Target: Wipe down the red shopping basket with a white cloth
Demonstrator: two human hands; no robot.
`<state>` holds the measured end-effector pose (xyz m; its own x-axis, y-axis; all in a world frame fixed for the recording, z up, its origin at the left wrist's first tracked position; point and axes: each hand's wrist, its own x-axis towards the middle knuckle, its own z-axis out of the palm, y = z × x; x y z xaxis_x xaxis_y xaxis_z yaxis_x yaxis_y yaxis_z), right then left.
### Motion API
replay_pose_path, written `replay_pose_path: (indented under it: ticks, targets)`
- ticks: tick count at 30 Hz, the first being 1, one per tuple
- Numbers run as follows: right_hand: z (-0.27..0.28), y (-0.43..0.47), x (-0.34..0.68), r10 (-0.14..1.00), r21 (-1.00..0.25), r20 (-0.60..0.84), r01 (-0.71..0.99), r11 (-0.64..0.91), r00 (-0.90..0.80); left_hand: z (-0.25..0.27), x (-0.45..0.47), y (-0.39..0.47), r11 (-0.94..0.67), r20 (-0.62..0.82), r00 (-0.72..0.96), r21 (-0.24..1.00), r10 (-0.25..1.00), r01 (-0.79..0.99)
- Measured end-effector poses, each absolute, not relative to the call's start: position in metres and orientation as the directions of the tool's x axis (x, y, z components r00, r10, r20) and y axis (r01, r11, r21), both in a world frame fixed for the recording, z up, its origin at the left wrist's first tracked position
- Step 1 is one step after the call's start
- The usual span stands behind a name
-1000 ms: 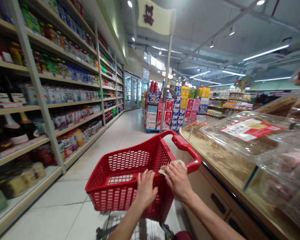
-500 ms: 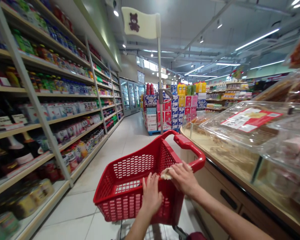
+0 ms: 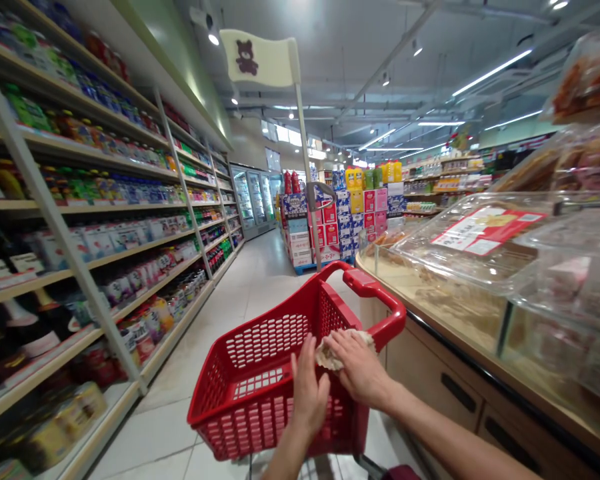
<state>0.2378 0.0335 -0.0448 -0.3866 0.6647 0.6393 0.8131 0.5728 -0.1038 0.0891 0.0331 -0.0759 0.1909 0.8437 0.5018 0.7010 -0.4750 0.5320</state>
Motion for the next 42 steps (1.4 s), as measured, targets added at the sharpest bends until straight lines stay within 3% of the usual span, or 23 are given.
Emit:
replay_pose_path:
  ticks: [3,5,11,17,20,26,31,37,42]
  targets:
    - [-0.022,0.029,0.26,0.665,-0.334,0.708,0.717,0.612,-0.238,-0.069,0.12,0.034,-0.606,0.565,0.315,0.452,0.762,0.655]
    - [-0.015,0.031,0.274,0.643,-0.374,0.756,0.726,0.577,-0.122,-0.066,0.147,0.039,-0.618,0.61,0.315,0.381,0.727,0.688]
    - [-0.029,0.046,0.302,0.605,-0.151,0.778,0.883,0.446,-0.173,-0.063,0.174,0.058,-0.586,0.754,0.213,0.267,0.621,0.765]
    - [-0.035,0.046,0.304,0.583,-0.146,0.797,0.884,0.443,-0.16,-0.105,0.049,0.054,-0.492,0.791,0.176,0.176,0.586,0.852]
    - [-0.037,0.043,0.295,0.573,-0.092,0.796,0.896,0.434,-0.196,-0.117,0.039,0.048,-0.461,0.772,0.137,0.217,0.62,0.86]
    - [-0.038,0.039,0.292,0.549,0.032,0.786,0.906,0.423,-0.284,-0.089,0.123,0.059,-0.558,0.731,0.101,0.416,0.674,0.718]
    - [-0.04,0.038,0.295,0.541,0.05,0.78,0.893,0.448,-0.315,-0.071,0.063,0.064,-0.428,0.727,-0.057,0.464,0.684,0.776]
    - [-0.042,0.039,0.284,0.525,0.048,0.81,0.923,0.383,-0.26,-0.089,0.092,0.038,-0.402,0.627,0.048,0.437,0.778,0.805]
    - [-0.042,0.041,0.296,0.501,0.145,0.793,0.907,0.396,-0.346,-0.102,0.098,0.04,-0.499,0.688,0.199,0.267,0.697,0.825]
